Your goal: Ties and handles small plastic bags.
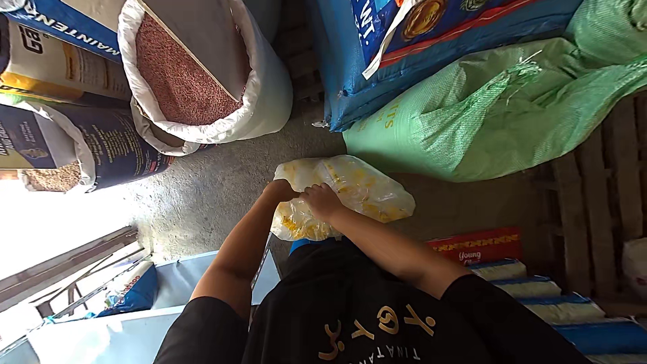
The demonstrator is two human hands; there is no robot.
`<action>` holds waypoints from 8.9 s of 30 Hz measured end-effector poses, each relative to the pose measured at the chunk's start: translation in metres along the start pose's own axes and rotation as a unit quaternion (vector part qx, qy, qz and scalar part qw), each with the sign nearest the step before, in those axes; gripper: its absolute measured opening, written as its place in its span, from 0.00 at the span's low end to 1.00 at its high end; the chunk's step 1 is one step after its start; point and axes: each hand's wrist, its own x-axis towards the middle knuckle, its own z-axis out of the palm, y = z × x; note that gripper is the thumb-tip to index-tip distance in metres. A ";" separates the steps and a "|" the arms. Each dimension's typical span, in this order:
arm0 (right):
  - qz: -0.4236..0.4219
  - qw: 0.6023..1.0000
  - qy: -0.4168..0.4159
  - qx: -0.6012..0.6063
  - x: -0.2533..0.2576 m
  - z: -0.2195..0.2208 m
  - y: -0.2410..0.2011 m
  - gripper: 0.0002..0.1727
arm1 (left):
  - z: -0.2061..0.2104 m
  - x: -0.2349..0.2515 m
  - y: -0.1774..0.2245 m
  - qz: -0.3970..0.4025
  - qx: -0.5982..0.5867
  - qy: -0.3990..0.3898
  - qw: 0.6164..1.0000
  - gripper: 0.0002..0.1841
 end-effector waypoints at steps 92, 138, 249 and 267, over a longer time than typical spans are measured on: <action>0.164 0.858 0.227 0.431 0.017 -0.083 0.110 0.18 | 0.017 -0.045 0.016 0.213 -0.435 0.274 0.831 0.17; 0.150 0.967 0.112 0.173 -0.006 -0.073 0.055 0.28 | 0.015 -0.018 0.054 0.084 -0.320 0.327 0.885 0.17; 0.026 0.991 -0.062 0.112 -0.049 -0.024 -0.033 0.23 | -0.057 -0.124 -0.023 0.161 -0.302 0.135 0.930 0.09; 0.023 0.904 0.342 0.255 -0.128 -0.046 0.051 0.18 | 0.005 -0.031 -0.156 -0.207 -0.302 0.315 0.876 0.20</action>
